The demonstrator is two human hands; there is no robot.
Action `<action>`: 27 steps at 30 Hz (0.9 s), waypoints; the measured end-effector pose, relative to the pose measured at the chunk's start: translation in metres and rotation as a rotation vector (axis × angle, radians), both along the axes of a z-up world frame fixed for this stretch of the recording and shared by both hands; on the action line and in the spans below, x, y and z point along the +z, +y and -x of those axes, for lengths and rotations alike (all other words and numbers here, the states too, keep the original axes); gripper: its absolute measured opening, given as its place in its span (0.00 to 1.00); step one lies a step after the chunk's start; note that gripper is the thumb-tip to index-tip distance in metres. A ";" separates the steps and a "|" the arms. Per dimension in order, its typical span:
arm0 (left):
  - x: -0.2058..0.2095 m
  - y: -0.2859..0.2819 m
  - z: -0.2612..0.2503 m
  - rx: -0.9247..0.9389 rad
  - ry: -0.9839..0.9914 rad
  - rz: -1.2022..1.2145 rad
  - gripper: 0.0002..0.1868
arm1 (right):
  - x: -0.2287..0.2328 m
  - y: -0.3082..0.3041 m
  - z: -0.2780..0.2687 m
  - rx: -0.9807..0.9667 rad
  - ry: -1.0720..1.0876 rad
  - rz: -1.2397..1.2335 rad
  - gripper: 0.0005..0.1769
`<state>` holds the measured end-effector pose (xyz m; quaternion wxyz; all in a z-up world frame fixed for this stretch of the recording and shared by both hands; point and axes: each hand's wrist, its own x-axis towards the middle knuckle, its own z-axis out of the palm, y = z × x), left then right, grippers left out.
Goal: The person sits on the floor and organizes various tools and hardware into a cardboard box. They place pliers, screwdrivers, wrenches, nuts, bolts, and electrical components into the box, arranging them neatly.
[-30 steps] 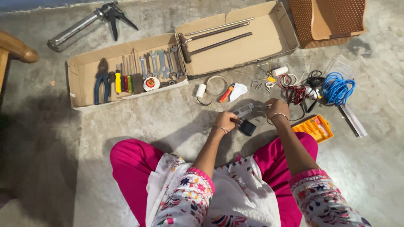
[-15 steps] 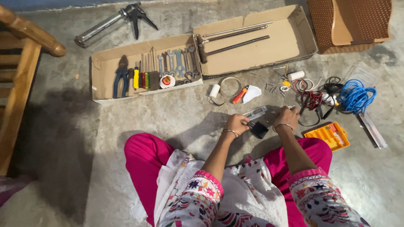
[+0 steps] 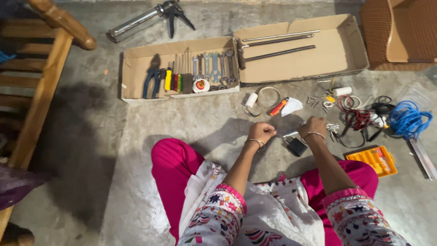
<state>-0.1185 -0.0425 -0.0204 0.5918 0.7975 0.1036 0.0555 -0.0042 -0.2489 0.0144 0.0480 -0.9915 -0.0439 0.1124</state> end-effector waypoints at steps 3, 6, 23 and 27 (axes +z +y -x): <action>0.003 0.018 -0.006 0.070 0.282 0.205 0.11 | 0.000 0.049 -0.006 0.183 -0.019 -0.092 0.16; 0.007 0.042 -0.019 0.193 0.238 0.373 0.11 | 0.011 0.106 0.001 0.189 -0.028 -0.514 0.18; 0.023 0.219 -0.062 0.422 0.135 0.869 0.10 | 0.074 0.267 -0.042 -0.192 0.960 -1.349 0.14; 0.028 0.249 -0.079 0.386 0.150 0.757 0.11 | 0.090 0.294 -0.044 -0.094 0.836 -1.211 0.12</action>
